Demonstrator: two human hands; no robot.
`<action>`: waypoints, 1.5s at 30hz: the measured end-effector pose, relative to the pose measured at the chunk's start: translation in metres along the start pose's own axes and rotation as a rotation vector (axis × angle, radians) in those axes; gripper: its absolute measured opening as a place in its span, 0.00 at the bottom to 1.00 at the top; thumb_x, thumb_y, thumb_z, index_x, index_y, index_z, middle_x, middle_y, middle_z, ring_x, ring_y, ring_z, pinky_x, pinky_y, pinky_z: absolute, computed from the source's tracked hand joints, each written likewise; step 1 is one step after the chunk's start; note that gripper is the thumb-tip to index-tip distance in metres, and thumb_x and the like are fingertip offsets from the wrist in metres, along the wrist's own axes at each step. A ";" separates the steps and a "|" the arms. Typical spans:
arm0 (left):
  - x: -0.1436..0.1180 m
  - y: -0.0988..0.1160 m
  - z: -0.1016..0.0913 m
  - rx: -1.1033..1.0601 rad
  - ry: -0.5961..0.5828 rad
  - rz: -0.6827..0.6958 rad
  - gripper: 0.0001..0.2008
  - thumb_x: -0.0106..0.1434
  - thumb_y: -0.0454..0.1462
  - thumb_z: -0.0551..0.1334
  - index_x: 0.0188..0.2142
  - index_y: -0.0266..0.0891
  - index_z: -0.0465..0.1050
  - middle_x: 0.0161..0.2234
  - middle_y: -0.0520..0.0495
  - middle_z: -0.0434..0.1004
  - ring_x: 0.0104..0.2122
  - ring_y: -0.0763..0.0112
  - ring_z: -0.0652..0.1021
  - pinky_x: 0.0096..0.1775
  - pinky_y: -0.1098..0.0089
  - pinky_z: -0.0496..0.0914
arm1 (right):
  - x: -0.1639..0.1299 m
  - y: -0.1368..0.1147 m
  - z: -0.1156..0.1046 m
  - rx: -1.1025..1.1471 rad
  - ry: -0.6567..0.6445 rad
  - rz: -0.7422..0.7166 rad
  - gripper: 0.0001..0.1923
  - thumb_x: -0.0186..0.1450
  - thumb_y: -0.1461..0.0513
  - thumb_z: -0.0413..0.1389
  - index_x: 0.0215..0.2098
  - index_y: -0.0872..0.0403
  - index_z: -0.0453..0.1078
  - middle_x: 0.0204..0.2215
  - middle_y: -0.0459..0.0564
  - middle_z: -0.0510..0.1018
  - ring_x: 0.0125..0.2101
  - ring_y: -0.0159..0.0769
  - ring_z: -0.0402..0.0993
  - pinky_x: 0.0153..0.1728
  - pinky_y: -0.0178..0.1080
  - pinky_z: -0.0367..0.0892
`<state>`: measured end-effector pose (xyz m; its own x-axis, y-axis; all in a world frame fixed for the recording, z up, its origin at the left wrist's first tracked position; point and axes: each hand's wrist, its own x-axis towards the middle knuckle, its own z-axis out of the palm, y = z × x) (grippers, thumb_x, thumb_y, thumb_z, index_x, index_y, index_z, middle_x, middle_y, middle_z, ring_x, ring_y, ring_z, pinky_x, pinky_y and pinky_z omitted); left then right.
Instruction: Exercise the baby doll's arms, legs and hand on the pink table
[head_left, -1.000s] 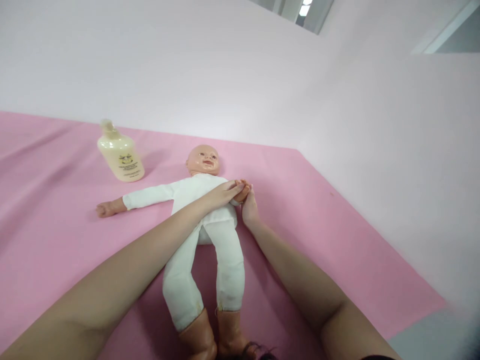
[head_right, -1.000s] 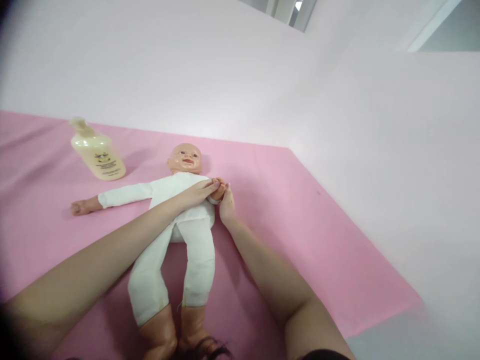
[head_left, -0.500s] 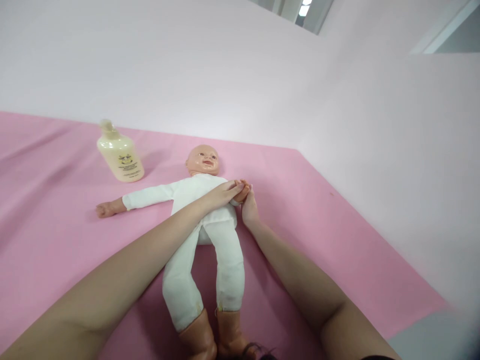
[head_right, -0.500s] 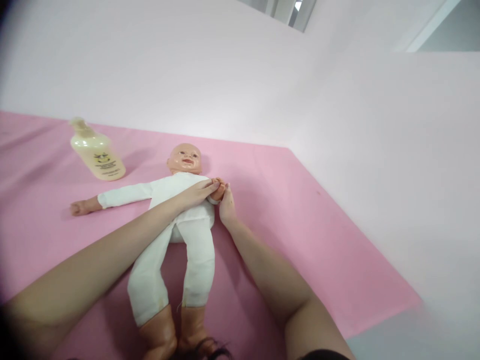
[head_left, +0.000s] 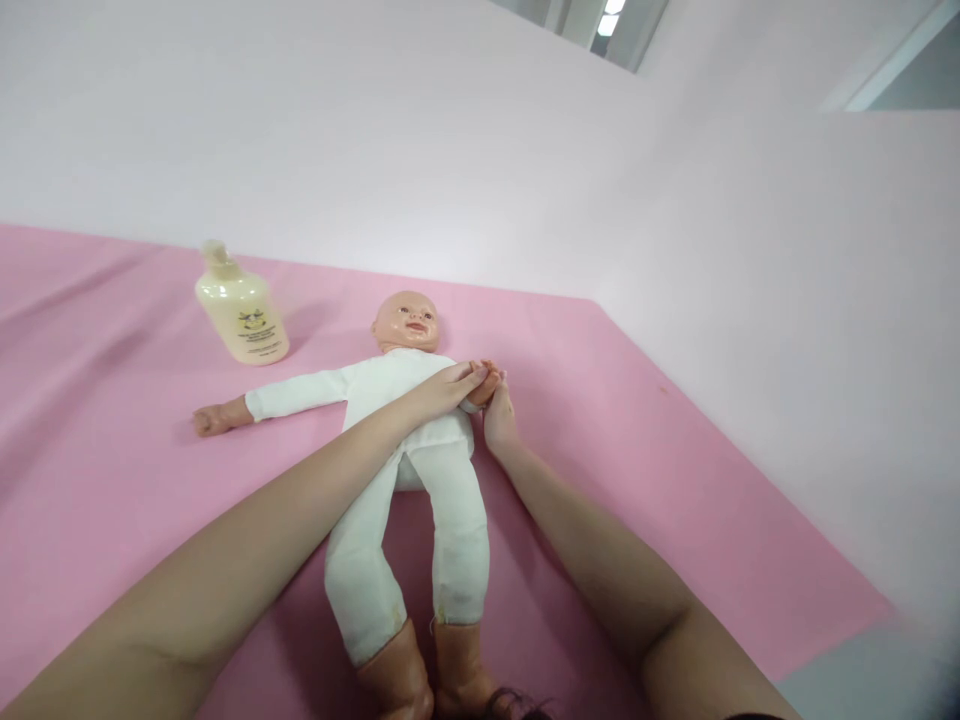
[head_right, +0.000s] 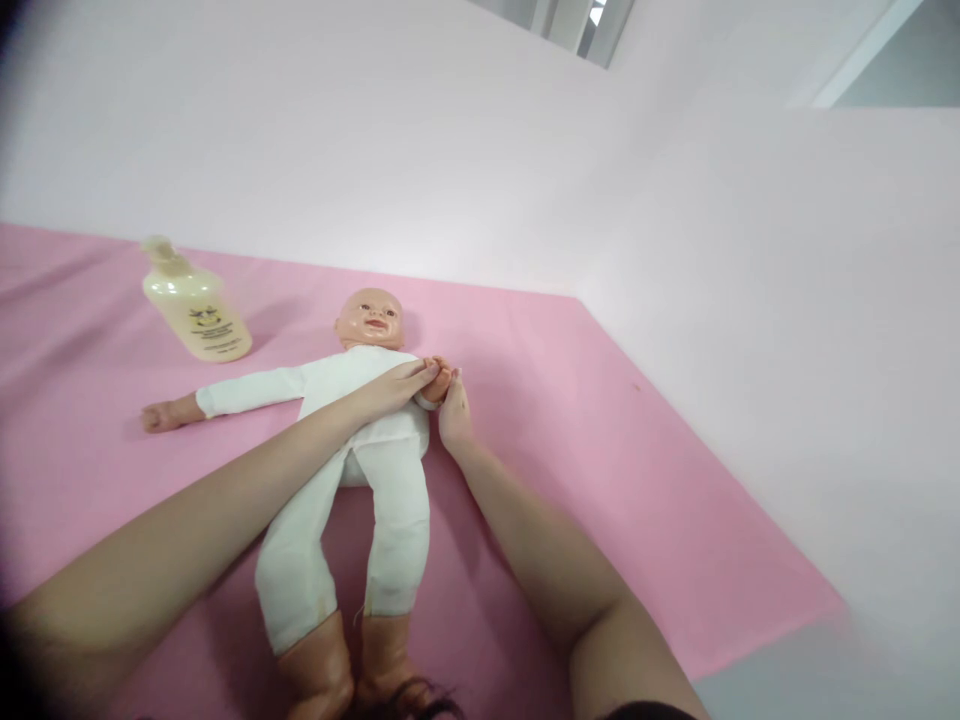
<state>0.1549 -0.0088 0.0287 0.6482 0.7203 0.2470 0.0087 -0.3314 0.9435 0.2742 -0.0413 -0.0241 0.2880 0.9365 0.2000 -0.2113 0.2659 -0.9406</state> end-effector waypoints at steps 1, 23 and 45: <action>0.000 -0.001 0.000 0.006 0.006 -0.005 0.30 0.62 0.60 0.51 0.40 0.35 0.72 0.37 0.44 0.78 0.43 0.60 0.75 0.50 0.61 0.66 | 0.000 0.001 0.000 -0.004 0.004 0.003 0.26 0.67 0.45 0.42 0.48 0.49 0.73 0.52 0.46 0.78 0.59 0.36 0.67 0.65 0.46 0.54; 0.000 -0.001 -0.001 -0.025 0.009 -0.005 0.27 0.62 0.59 0.52 0.35 0.37 0.69 0.33 0.47 0.75 0.37 0.63 0.74 0.45 0.63 0.68 | -0.002 -0.005 0.003 0.076 -0.066 0.023 0.27 0.65 0.43 0.44 0.47 0.48 0.73 0.53 0.45 0.76 0.60 0.36 0.65 0.66 0.43 0.54; 0.001 -0.004 -0.001 -0.058 -0.009 -0.007 0.29 0.62 0.60 0.51 0.38 0.35 0.71 0.34 0.46 0.75 0.36 0.64 0.74 0.44 0.63 0.68 | -0.002 -0.001 0.000 0.076 -0.112 -0.045 0.27 0.62 0.41 0.47 0.49 0.46 0.73 0.55 0.44 0.74 0.61 0.37 0.64 0.66 0.45 0.52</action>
<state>0.1545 -0.0063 0.0254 0.6547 0.7171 0.2390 -0.0307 -0.2908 0.9563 0.2737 -0.0434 -0.0238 0.1936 0.9417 0.2750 -0.2722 0.3209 -0.9072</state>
